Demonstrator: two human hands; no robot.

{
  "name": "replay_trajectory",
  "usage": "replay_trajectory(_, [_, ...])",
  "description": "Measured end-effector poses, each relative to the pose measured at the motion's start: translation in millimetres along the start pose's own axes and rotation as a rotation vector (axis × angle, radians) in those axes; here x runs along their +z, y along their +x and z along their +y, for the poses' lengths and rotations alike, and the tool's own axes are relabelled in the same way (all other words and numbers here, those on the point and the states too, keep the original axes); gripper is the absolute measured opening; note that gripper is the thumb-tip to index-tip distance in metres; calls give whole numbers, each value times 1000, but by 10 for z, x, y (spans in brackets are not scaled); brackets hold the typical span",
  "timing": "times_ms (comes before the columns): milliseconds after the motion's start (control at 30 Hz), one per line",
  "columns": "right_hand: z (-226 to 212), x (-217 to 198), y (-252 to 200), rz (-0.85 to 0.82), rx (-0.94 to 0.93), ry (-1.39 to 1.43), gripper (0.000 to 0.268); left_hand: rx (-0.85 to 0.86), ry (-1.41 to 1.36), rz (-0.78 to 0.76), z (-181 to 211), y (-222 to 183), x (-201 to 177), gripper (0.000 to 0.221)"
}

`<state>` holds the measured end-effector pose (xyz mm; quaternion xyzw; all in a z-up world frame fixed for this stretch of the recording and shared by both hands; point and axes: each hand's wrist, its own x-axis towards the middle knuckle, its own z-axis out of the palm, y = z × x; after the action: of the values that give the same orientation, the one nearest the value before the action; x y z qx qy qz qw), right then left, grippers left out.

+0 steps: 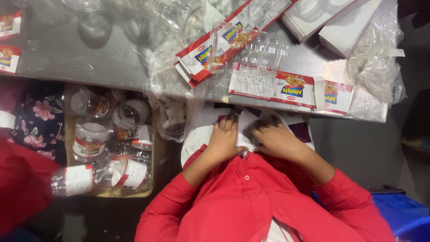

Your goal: The person applies labels to plastic jars by hand. They peel the backing from a label, align it onto a jar, and wrap it around the jar surface. They repeat this for multiple jars throughout the episode.

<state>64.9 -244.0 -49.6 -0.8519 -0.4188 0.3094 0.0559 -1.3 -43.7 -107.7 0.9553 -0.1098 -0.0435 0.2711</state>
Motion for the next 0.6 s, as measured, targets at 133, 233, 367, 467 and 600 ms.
replay_trajectory(133, [-24, -211, -131, -22, 74, 56, 58, -105, 155, -60, -9, 6, -16, 87])
replay_trajectory(233, [-95, -377, -190, 327, -192, 209, 65, -134, 116, -42, -79, -3, -36, 64])
replay_trajectory(367, [-321, -500, -115, 587, -338, 140, 71, 11, -231, 167, -139, 43, -130, 36])
replay_trajectory(467, [-336, -486, -81, 596, -281, 30, 66, 35, -439, 69, -106, 47, -282, 26])
replay_trajectory(600, [-53, -483, -225, 648, -185, 122, 36, 260, -459, 8, -153, 129, -602, 22])
